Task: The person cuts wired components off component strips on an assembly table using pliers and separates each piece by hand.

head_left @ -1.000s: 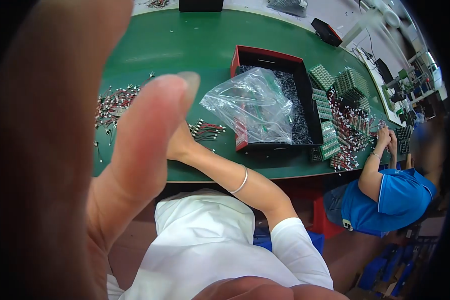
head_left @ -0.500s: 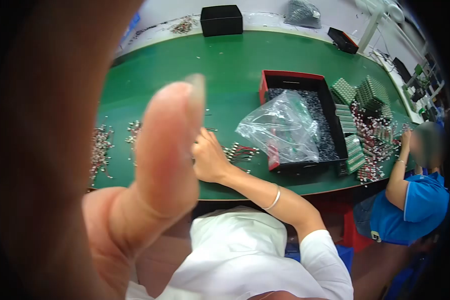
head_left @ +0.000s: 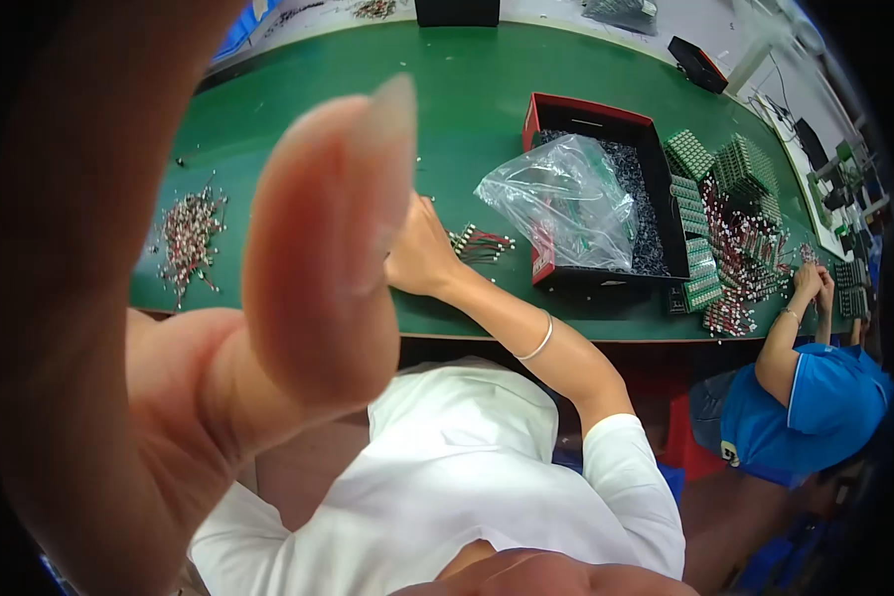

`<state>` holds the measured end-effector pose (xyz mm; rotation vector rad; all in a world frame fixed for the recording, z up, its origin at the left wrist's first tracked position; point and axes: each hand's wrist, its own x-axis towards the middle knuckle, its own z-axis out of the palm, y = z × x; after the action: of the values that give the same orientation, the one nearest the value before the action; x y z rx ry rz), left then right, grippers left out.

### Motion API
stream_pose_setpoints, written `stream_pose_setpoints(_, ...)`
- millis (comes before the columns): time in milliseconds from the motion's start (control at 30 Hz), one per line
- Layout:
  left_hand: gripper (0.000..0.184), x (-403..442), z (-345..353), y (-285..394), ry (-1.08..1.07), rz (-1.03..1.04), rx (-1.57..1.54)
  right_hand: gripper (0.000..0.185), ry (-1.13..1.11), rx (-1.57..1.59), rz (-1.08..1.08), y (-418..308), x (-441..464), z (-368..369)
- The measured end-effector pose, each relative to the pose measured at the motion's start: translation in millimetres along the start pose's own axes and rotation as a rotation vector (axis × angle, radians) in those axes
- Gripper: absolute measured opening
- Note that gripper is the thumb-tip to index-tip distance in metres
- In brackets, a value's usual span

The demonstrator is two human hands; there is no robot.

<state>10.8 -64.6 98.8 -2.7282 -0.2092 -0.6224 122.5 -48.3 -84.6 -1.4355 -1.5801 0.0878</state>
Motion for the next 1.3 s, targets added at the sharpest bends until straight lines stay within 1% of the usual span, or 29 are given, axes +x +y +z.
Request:
stream_pose_setpoints(200,0.022,0,-8,3,0.03,0.022,0.002,0.048,-0.083,0.138,0.068,0,0,-2)
stream_pose_setpoints(333,0.022,0,-13,0,0.065,0.021,0.0,0.049,0.07,0.289,0.061,-5,0,-8)
stream_pose_setpoints(400,0.022,-5,-23,-4,0.148,0.003,0.004,0.049,0.096,0.245,0.065,-4,4,-11)
stream_pose_setpoints(433,0.022,-11,-32,-6,0.233,-0.017,0.01,0.049,0.126,0.204,0.058,-2,11,-15)
stream_pose_setpoints(533,0.022,-29,-42,-14,0.495,-0.17,-0.016,0.05,0.219,0.122,0.089,0,20,-25)
stream_pose_setpoints(600,0.021,-39,-26,-15,0.55,-0.368,-0.155,0.05,0.29,0.143,0.156,5,26,-34)
stream_pose_setpoints(633,0.021,-45,-8,-12,0.544,-0.479,-0.246,0.05,0.3,0.191,0.235,5,28,-39)
stream_pose_setpoints(667,0.021,-52,13,-7,0.496,-0.608,-0.413,0.05,0.308,0.238,0.32,4,30,-44)
stream_pose_setpoints(733,0.021,-66,60,1,0.314,-0.774,-0.588,0.05,0.34,0.264,0.358,8,34,-51)
stream_pose_setpoints(767,0.022,-71,80,7,0.216,-0.838,-0.682,0.05,0.371,0.286,0.395,11,34,-53)
stream_pose_setpoints(833,0.026,-78,109,23,0.063,-0.898,-0.805,0.05,0.438,0.326,0.471,16,36,-56)
stream_pose_setpoints(867,0.026,-74,117,25,0.052,-0.896,-0.81,0.05,0.441,0.325,0.482,17,37,-57)
stream_pose_setpoints(1000,0.03,-62,141,32,0.057,-0.779,-0.788,0.052,0.417,0.356,0.471,15,36,-56)
stream_pose_setpoints(1033,0.03,-62,143,29,0.052,-0.78,-0.791,0.052,0.417,0.356,0.477,16,36,-57)
stream_pose_setpoints(1167,0.032,-66,147,7,-0.048,-0.708,-0.914,0.052,0.305,0.32,0.48,15,37,-58)
stream_pose_setpoints(1300,0.03,-70,137,-10,0.016,-0.771,-0.859,0.052,0.297,0.327,0.492,10,38,-64)
